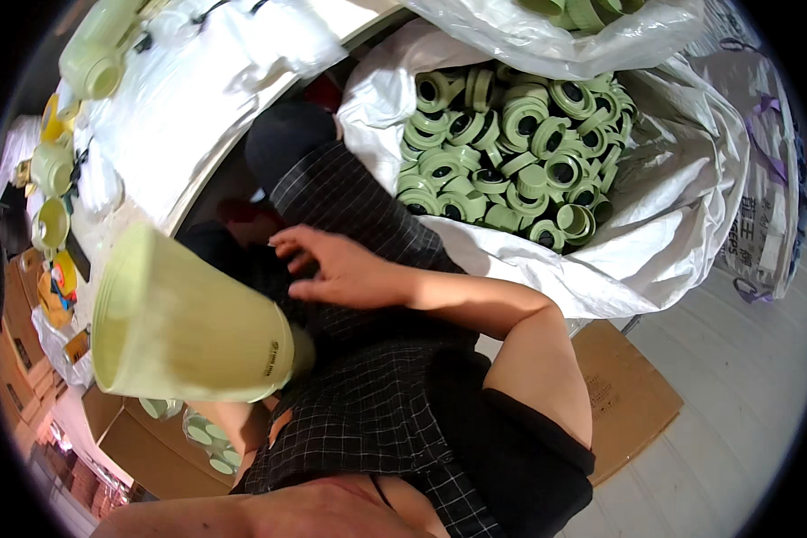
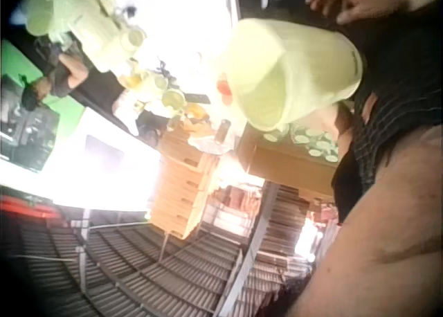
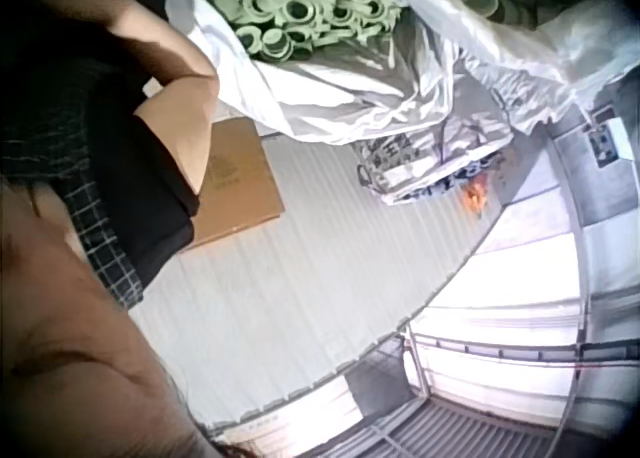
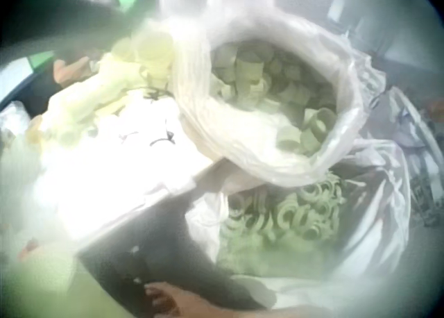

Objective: The person places a green ring into a yellow plastic pitcher, slides a plastic bag over the pitcher, and places the assembly into a cardboard box before folding and taping the box shut.

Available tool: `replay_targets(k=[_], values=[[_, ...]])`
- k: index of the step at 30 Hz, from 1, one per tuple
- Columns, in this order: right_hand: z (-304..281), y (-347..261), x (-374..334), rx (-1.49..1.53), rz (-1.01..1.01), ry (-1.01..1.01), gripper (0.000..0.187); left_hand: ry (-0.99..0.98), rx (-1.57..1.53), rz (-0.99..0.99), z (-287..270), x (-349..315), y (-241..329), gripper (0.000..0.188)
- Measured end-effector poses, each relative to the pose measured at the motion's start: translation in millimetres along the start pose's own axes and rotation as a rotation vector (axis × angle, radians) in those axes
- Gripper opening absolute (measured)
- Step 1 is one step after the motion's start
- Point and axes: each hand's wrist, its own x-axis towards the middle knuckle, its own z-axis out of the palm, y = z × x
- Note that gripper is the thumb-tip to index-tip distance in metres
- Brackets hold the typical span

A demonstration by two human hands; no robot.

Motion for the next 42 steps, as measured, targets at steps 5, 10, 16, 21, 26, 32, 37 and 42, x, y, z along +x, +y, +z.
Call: replay_targets(k=[5,10,16,21,26,32,37,42], values=[[-165.5,24.8,19.7,-0.194,-0.16,0.838,0.046,-0.102,-0.135,-0.279,16.0,-3.8,-51.0,0.028],[-372.5,122.3,-23.0,-1.396,0.391,1.171,0.061,-0.062,0.043,-0.427,22.9,5.3,-28.8,0.033],[-442.5,161.7,-13.5,-0.778,0.866,1.551,0.084,-0.088,0.093,-0.444,35.8,10.9,-6.3,0.043],[-376.9,211.4,-14.9,-1.055,0.136,1.416,0.077,0.065,0.149,-0.509,29.2,0.5,-0.2,0.046],[-263.6,136.0,20.1,0.225,-0.03,1.205,0.046,-0.137,0.085,-0.448,47.6,-2.7,19.5,0.045],[-112.1,-79.1,53.5,-0.698,-0.61,0.327,0.06,-0.261,0.0,-0.258,47.3,-14.5,24.7,0.048],[-54.6,-85.3,59.2,-0.773,-0.794,-0.28,0.063,-0.288,-0.033,-0.182,38.7,-24.5,23.8,0.041],[-41.3,-76.6,36.9,-0.805,-0.754,-0.22,0.064,-0.278,-0.066,-0.089,29.5,-31.7,5.1,0.037]])
